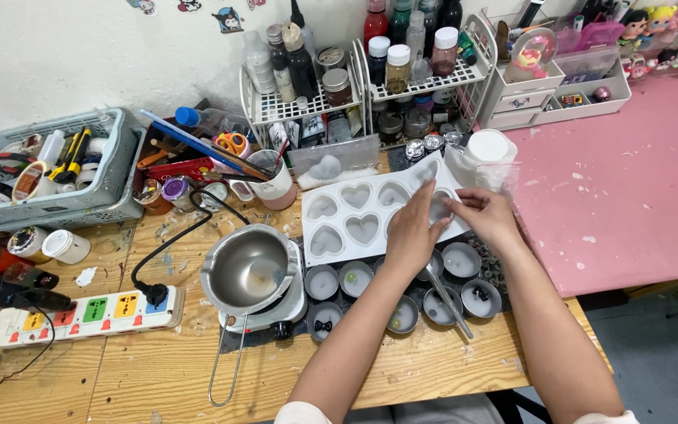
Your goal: Placing decorative items into candle molds and cleaning residue from a container.
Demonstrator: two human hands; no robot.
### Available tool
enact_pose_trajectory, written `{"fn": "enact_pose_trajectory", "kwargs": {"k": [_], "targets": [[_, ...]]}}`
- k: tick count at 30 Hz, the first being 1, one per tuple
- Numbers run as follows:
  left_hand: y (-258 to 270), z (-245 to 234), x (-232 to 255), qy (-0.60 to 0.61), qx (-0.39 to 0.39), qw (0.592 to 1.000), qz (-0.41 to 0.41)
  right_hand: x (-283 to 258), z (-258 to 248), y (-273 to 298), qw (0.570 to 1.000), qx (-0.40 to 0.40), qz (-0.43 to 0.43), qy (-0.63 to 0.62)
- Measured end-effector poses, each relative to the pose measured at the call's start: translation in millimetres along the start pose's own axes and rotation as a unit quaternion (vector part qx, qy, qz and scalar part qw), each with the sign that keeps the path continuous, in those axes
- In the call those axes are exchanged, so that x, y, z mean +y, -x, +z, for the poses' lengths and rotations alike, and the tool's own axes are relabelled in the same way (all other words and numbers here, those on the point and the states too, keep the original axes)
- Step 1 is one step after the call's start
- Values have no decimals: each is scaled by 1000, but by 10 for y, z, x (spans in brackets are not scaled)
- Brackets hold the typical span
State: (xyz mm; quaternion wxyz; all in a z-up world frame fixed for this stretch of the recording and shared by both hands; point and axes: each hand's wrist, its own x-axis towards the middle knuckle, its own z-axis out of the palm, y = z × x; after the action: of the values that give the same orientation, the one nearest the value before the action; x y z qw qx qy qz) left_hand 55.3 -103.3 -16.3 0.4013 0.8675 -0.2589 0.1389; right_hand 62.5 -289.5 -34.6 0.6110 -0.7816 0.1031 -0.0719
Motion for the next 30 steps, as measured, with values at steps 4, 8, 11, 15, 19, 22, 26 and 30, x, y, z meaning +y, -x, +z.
{"fn": "enact_pose_trajectory", "kwargs": {"k": [4,8,11,15,19,22,26,30], "targets": [[-14,1,-7,8,-38,999,-9,101,11,-2,998,6,-56,-14],[-15,45,-68,-9,-45,999,-6,20,71,40,998,-2,-59,-23],[-23,-53,3,34,-49,998,-35,-108,119,89,998,-13,-40,-54],[-9,-55,-38,76,-26,996,-33,-59,141,76,998,0,-2,-64],[4,-121,-39,59,0,998,-13,19,123,28,995,-7,-2,-104],[-24,-247,24,67,-35,995,-68,-79,102,75,999,-1,-22,-47],[-26,-256,-10,44,-24,998,-46,-338,90,226,987,30,-15,158],[-26,-245,-38,33,-17,999,-23,-308,76,244,980,38,-57,185]]}}
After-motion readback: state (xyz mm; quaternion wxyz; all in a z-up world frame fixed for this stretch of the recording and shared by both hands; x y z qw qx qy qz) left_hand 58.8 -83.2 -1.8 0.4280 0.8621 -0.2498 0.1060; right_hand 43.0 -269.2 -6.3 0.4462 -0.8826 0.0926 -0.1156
